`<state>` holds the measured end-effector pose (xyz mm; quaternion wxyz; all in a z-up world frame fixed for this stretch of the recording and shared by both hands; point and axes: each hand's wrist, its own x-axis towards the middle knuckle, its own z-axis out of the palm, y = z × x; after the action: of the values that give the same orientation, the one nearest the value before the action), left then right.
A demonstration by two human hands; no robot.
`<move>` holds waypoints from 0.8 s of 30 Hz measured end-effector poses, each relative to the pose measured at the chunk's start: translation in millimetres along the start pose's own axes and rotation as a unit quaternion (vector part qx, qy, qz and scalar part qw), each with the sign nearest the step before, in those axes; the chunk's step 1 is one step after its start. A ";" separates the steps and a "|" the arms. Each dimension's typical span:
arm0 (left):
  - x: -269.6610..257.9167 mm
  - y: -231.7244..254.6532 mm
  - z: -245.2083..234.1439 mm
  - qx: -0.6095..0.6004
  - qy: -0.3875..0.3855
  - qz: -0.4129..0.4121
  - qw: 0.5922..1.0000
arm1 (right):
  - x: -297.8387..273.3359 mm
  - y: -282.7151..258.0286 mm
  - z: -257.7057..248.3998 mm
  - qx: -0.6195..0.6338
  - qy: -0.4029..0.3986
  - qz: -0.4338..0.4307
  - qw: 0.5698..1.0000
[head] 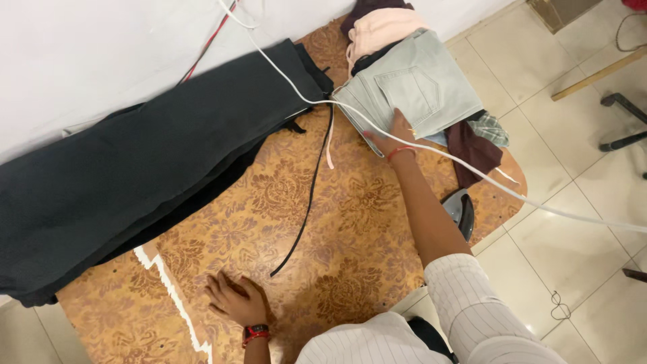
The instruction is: The person irons a pair of black trousers and a pair of light-colored jeans on a table. They smooth the fabric, use the iron on each leg, and fold the garments after ironing.
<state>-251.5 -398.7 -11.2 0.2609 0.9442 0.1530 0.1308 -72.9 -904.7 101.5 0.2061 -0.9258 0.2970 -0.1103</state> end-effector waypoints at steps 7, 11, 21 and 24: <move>-4.0 17.8 6.4 -0.024 -0.011 -0.018 0.999 | 42.2 16.4 30.3 -0.083 -0.052 0.042 0.994; -2.2 7.8 7.1 -0.017 -0.016 -0.003 1.000 | 77.3 85.2 29.4 0.094 0.041 0.106 0.989; 29.8 12.2 32.8 -0.211 0.005 0.056 0.976 | 14.7 52.6 -137.0 0.770 0.187 -0.006 0.610; 22.4 26.6 19.1 -0.362 -0.127 -0.007 0.924 | -88.7 -3.3 -100.4 0.755 0.141 0.113 0.630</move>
<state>-218.8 -421.0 -9.1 0.6029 0.7931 0.0678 0.0546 -175.0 -881.2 185.1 0.7993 -0.3790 0.2373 -0.4014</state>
